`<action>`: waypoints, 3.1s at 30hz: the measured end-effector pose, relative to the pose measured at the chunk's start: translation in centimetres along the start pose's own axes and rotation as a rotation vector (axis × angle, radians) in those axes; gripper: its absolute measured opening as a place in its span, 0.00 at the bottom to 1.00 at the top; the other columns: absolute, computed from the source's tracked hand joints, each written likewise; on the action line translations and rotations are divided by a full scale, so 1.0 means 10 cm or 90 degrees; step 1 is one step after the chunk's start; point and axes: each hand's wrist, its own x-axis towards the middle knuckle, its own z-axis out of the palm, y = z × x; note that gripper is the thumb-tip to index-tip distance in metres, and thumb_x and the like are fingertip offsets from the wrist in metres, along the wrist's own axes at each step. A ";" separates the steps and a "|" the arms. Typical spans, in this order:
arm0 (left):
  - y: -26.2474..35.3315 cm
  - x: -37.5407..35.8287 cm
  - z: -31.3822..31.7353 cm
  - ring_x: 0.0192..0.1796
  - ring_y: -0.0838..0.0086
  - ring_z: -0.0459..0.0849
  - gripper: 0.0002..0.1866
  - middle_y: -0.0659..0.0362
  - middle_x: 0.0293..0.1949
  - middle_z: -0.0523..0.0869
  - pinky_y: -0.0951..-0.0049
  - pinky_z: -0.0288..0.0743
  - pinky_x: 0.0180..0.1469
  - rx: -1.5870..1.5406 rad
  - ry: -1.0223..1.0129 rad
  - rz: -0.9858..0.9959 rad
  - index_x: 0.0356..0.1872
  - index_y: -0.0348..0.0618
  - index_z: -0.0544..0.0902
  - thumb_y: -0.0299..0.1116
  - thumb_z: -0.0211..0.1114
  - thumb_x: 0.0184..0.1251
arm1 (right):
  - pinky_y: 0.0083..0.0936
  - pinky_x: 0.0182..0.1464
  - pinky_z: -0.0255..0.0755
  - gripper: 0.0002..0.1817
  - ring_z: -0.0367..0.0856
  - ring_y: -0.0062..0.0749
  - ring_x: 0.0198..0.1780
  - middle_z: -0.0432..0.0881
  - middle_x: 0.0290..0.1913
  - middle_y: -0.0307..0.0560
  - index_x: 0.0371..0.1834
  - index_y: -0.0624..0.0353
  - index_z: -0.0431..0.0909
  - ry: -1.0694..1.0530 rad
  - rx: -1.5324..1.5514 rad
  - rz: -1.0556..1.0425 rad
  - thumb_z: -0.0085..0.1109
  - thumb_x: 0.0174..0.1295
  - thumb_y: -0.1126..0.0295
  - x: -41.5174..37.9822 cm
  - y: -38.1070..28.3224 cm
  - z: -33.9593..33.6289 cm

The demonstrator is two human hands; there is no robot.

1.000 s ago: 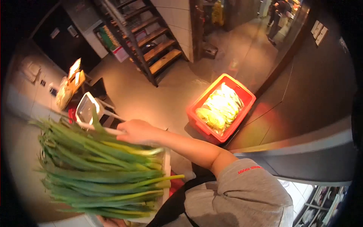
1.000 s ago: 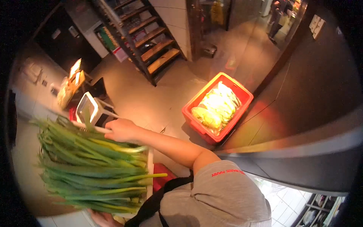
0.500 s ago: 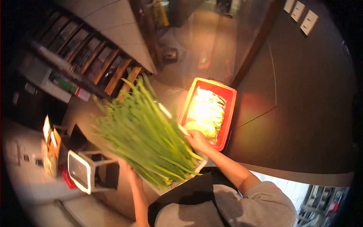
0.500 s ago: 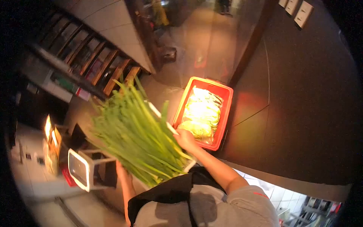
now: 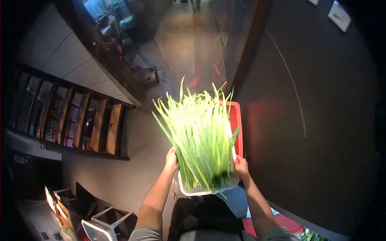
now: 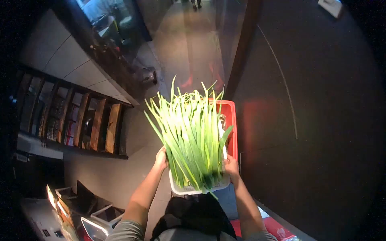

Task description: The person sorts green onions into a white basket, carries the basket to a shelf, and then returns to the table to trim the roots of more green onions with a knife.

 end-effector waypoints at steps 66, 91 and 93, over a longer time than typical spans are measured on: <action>-0.76 0.67 0.35 0.73 0.46 0.36 0.45 0.37 0.70 0.39 0.55 0.27 0.72 0.921 -0.050 0.484 0.70 0.32 0.41 0.42 0.55 0.58 | 0.63 0.60 0.48 0.42 0.46 0.63 0.69 0.45 0.72 0.59 0.67 0.44 0.60 0.189 -0.319 -0.170 0.62 0.48 0.43 0.64 0.28 1.42; -0.71 -0.03 -0.22 0.61 0.59 0.63 0.42 0.45 0.59 0.61 0.64 0.54 0.66 0.593 -0.121 0.353 0.67 0.31 0.45 0.18 0.48 0.45 | 0.40 0.39 0.71 0.12 0.78 0.50 0.37 0.78 0.31 0.53 0.33 0.64 0.78 -0.067 -0.076 0.032 0.59 0.55 0.64 -0.53 -0.20 0.99; -0.66 0.14 -0.12 0.63 0.47 0.57 0.42 0.35 0.59 0.57 0.59 0.47 0.68 0.724 -0.096 0.379 0.65 0.25 0.47 0.21 0.55 0.44 | 0.39 0.40 0.71 0.12 0.78 0.50 0.36 0.78 0.29 0.54 0.32 0.64 0.78 0.016 -0.071 0.030 0.59 0.55 0.65 -0.20 -0.38 0.84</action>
